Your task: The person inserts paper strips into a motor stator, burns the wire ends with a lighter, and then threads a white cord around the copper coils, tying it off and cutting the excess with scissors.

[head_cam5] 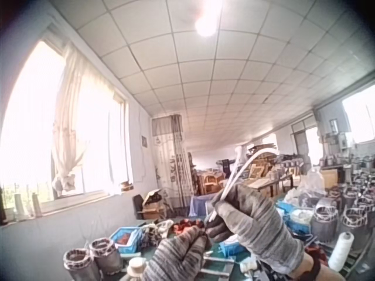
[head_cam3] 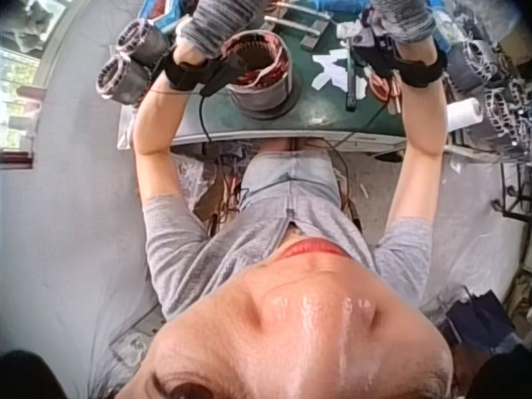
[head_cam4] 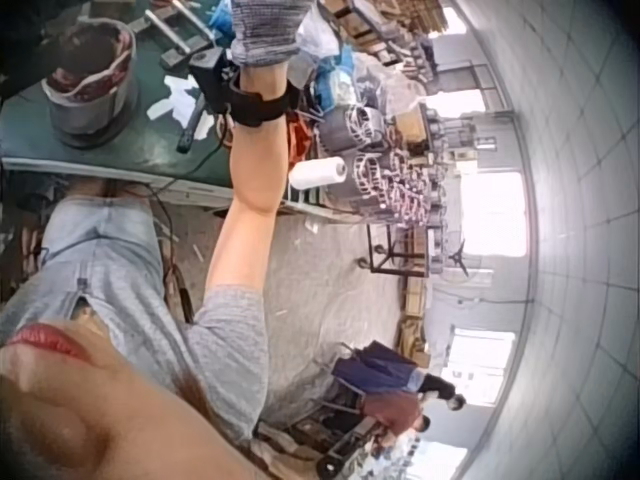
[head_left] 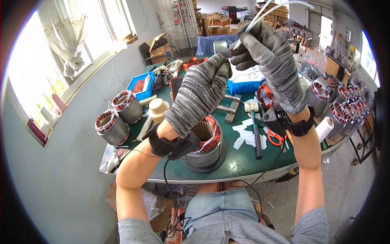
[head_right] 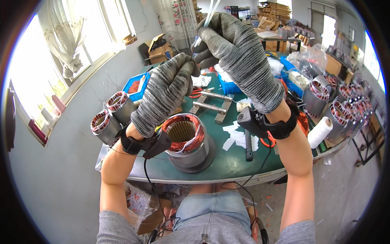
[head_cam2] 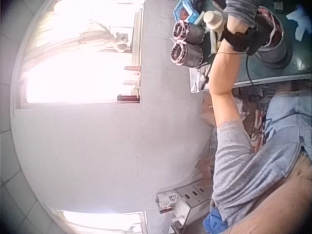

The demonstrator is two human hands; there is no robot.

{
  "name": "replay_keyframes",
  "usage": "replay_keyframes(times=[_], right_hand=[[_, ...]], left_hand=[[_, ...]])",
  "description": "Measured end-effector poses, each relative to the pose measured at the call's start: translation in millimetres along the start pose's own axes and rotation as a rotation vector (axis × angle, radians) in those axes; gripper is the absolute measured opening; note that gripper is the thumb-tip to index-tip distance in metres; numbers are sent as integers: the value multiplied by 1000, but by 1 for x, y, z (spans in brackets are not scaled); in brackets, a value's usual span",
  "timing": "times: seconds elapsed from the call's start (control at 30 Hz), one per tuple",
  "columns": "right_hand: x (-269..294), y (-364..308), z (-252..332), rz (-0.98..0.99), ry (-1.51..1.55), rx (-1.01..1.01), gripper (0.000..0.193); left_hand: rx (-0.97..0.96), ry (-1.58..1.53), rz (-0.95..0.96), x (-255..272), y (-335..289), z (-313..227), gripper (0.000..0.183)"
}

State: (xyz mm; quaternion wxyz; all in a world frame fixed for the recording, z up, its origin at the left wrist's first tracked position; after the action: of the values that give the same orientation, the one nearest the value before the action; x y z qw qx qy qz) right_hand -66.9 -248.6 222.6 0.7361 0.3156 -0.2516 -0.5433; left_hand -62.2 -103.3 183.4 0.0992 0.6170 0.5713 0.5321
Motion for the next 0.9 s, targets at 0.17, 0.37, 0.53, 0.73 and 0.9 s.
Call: replay_keyframes(times=[0.17, 0.37, 0.53, 0.73, 0.9], right_hand=[[0, 2, 0, 5, 2, 0, 17], [0, 1, -1, -13, -33, 7, 17], [-1, -2, -1, -23, -186, 88, 18], [7, -2, -12, 11, -223, -7, 22], [3, -4, -24, 147, -294, -130, 19]], left_hand=[[-10, -12, -1, 0, 1, 0, 21], [-3, 34, 26, -2, 2, 3, 21], [-185, 237, 27, 2, -2, -6, 27], [-255, 372, 134, 2, -9, -5, 27], [95, 145, 454, -15, -24, 5, 33]])
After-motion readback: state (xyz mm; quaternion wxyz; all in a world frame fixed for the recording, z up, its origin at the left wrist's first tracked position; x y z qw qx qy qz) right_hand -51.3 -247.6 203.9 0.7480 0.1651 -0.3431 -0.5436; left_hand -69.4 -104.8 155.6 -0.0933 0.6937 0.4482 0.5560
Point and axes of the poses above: each hand's wrist, its own y-axis towards the middle knuckle, its own x-axis out of the back of the hand, z = x × y, the point moved 4 cm from there along y, towards the middle knuckle, and after that the axes turned 8 degrees about y, right-handed, at the moved point
